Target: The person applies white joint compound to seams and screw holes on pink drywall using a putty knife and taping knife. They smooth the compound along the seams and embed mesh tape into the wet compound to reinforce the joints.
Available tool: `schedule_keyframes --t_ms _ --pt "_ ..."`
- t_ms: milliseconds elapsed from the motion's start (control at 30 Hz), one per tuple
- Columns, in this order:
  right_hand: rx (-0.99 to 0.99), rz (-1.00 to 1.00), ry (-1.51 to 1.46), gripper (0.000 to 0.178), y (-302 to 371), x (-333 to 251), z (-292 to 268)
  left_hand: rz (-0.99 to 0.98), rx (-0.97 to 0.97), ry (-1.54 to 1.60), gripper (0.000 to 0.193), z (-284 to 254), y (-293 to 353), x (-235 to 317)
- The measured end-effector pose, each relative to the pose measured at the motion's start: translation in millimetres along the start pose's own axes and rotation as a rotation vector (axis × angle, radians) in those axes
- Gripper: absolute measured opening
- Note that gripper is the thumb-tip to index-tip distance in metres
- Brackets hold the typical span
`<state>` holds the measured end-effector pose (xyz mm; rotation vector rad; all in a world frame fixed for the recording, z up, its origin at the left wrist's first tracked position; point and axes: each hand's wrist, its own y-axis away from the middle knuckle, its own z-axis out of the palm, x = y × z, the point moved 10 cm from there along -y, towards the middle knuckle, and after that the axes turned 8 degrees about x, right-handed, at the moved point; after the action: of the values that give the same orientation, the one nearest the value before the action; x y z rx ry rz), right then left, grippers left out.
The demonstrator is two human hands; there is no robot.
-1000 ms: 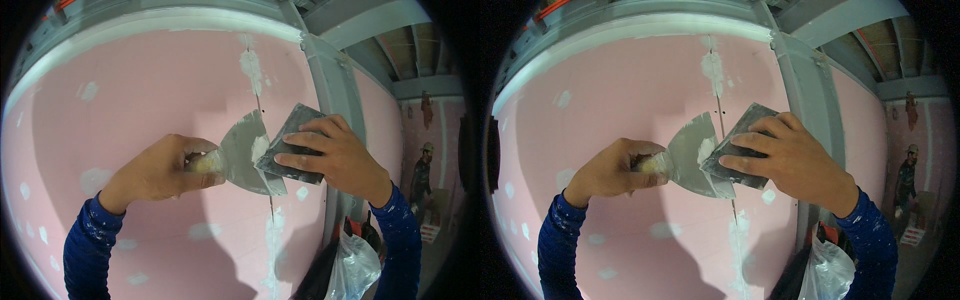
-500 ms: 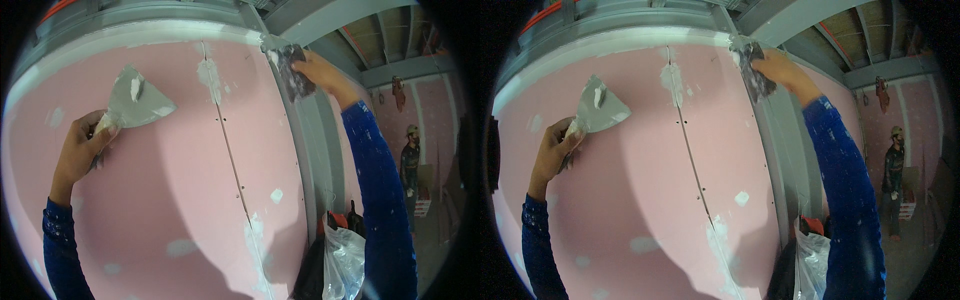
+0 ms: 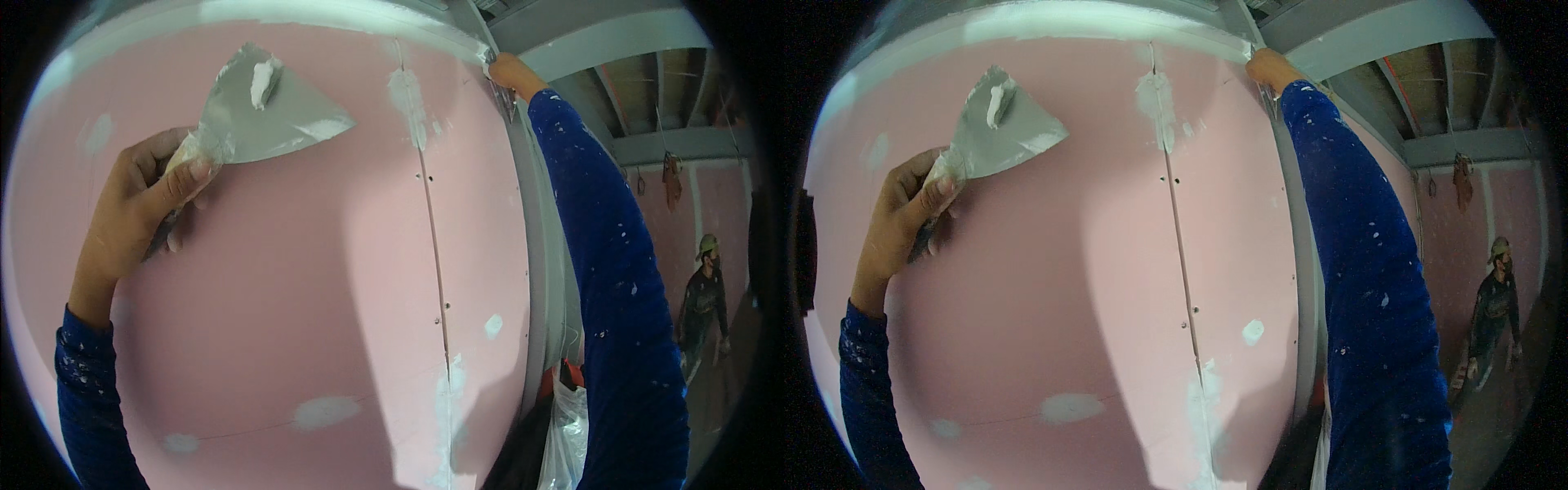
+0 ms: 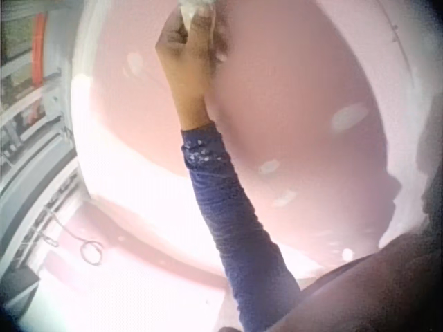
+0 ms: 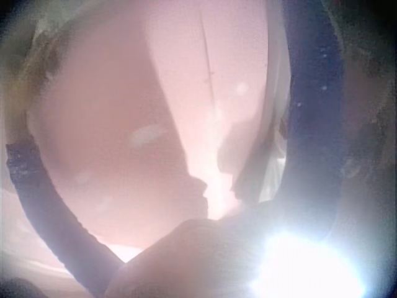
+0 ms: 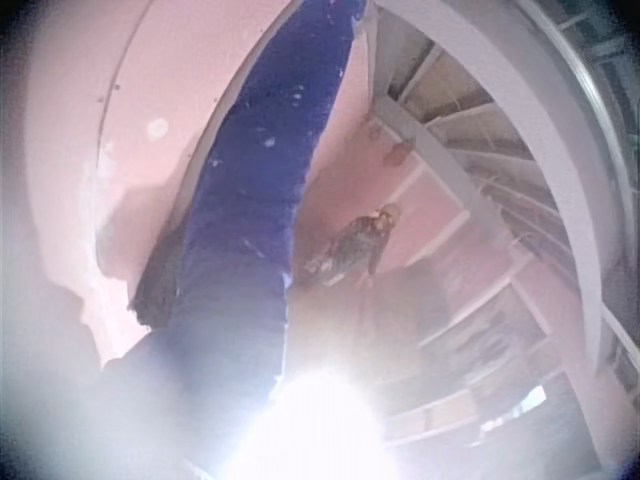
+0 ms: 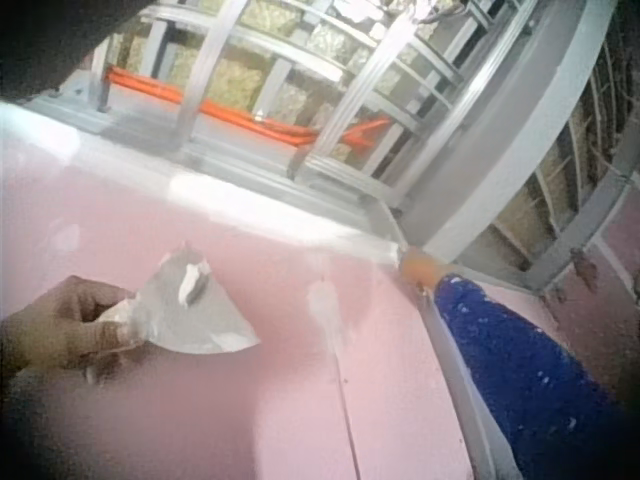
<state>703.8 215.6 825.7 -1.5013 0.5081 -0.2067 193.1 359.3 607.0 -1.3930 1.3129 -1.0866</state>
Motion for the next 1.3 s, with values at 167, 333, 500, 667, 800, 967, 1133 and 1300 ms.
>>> schedule_keyframes --t_ms 167,333,500,667,800,967,1133,1300 --pt "-0.080 -0.153 0.161 0.037 2.7 -32.1 16.1 0.070 0.053 -0.024 0.061 -2.1 1.0 1.1" --pt "-0.107 -0.189 0.269 0.035 3.4 -50.9 20.3 0.080 0.041 -0.049 0.058 3.2 4.8 -1.6" --pt "-0.195 -0.077 -0.096 0.024 7.2 -15.7 4.9 -0.047 -0.058 -0.199 0.069 12.2 -0.4 -10.5" --pt "-0.186 0.088 -0.382 0.021 24.4 21.4 -34.0 0.100 0.070 -0.108 0.057 8.4 -0.1 1.9" --pt "-0.087 0.061 -0.420 0.023 25.4 9.5 -35.7 0.097 0.088 -0.064 0.056 5.3 0.9 0.4" --pt "-0.196 0.101 -0.368 0.026 7.3 7.2 -7.8 0.123 0.099 -0.081 0.056 1.3 3.0 2.7" --pt "-0.137 0.197 -0.240 0.029 -6.1 9.7 4.0 0.057 -0.016 -0.114 0.061 5.3 -0.5 -9.1" --pt "-0.045 0.117 -0.256 0.029 -2.6 -7.2 -4.8 0.058 0.010 -0.140 0.062 4.4 0.7 -9.0"
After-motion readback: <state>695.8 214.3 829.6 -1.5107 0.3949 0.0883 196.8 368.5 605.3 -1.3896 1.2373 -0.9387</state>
